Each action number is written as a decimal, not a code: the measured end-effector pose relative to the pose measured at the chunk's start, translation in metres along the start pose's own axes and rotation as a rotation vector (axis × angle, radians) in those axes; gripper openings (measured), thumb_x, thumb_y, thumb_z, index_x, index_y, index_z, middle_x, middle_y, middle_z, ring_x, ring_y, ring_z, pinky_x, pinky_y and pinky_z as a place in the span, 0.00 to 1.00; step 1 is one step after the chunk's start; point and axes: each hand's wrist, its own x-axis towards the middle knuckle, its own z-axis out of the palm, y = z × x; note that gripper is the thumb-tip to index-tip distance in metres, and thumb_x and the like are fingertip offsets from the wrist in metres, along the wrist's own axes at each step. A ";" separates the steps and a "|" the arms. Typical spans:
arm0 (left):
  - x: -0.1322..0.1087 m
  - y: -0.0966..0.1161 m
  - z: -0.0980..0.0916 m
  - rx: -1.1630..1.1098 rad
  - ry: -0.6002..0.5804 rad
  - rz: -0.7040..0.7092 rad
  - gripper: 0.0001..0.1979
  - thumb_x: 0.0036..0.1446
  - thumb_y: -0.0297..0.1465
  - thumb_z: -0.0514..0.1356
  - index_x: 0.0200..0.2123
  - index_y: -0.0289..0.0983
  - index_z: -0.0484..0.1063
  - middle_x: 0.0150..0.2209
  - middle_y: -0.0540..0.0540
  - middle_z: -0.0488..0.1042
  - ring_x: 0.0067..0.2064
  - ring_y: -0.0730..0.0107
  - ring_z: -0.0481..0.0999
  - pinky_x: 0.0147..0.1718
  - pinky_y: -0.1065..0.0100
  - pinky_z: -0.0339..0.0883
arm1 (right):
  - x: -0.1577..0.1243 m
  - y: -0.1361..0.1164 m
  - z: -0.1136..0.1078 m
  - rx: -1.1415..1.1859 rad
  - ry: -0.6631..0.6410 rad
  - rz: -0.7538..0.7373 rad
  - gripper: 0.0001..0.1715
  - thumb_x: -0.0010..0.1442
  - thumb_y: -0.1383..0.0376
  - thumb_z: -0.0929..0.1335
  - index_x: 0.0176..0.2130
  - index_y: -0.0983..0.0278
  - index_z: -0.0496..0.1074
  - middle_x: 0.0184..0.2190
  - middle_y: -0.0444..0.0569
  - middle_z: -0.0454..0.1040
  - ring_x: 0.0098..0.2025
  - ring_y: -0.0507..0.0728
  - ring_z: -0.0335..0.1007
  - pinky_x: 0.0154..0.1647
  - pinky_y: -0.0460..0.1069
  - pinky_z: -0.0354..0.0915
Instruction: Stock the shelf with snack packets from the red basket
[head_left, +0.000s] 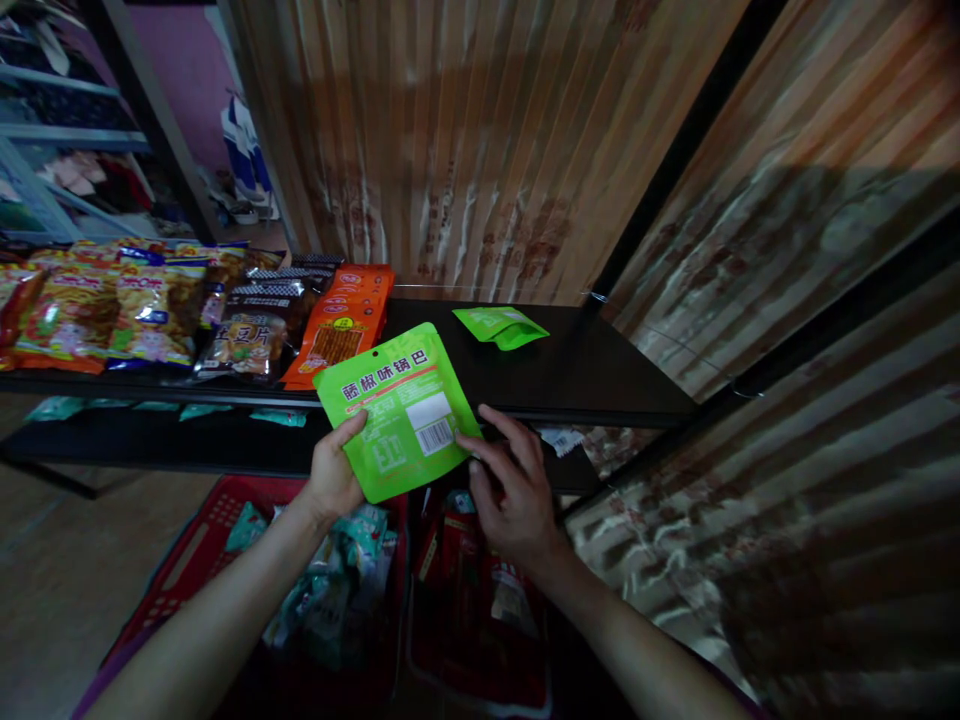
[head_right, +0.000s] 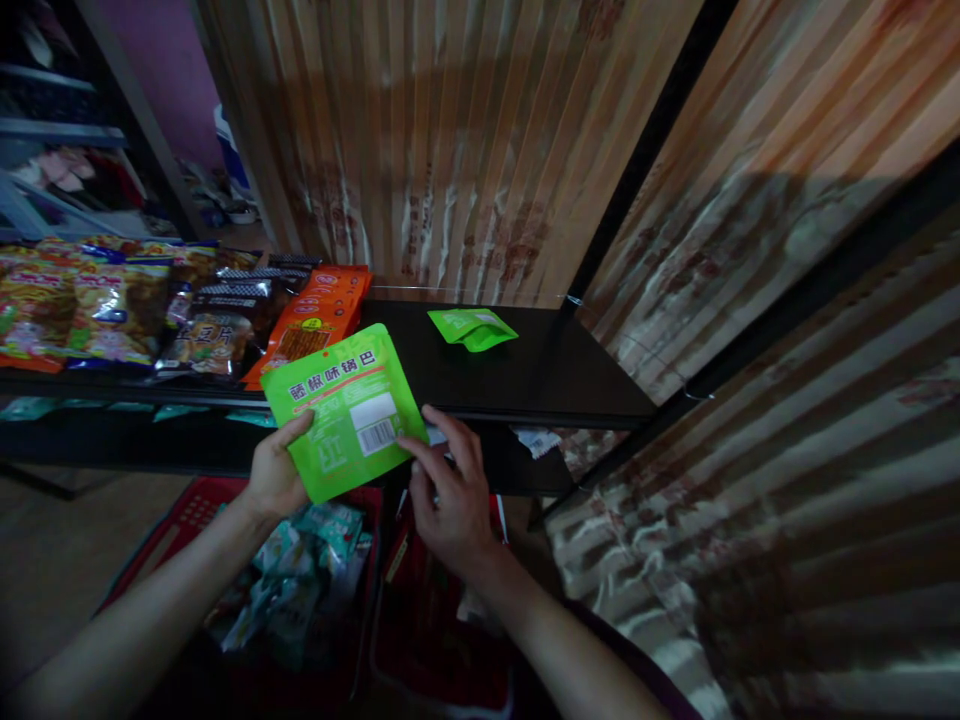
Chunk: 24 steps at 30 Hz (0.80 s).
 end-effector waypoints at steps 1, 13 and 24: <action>0.000 0.001 0.001 0.004 0.017 0.019 0.20 0.54 0.31 0.56 0.50 0.33 0.70 0.40 0.41 0.80 0.48 0.51 0.76 0.58 0.49 0.58 | -0.001 0.002 0.001 0.091 -0.002 0.113 0.21 0.57 0.70 0.66 0.50 0.56 0.71 0.59 0.51 0.62 0.59 0.61 0.59 0.54 0.60 0.64; 0.000 0.000 0.006 0.112 0.003 -0.024 0.24 0.54 0.32 0.57 0.54 0.33 0.67 0.41 0.40 0.80 0.51 0.51 0.74 0.58 0.50 0.59 | 0.001 0.011 0.011 0.850 -0.148 0.885 0.18 0.52 0.54 0.71 0.38 0.63 0.74 0.35 0.48 0.77 0.37 0.54 0.72 0.42 0.51 0.69; -0.023 -0.036 0.034 0.377 0.102 0.162 0.17 0.49 0.34 0.66 0.44 0.36 0.75 0.43 0.43 0.79 0.59 0.53 0.66 0.57 0.61 0.59 | -0.008 -0.003 0.007 -0.044 -0.362 -0.020 0.55 0.49 0.50 0.72 0.66 0.58 0.45 0.68 0.57 0.40 0.68 0.69 0.40 0.59 0.65 0.59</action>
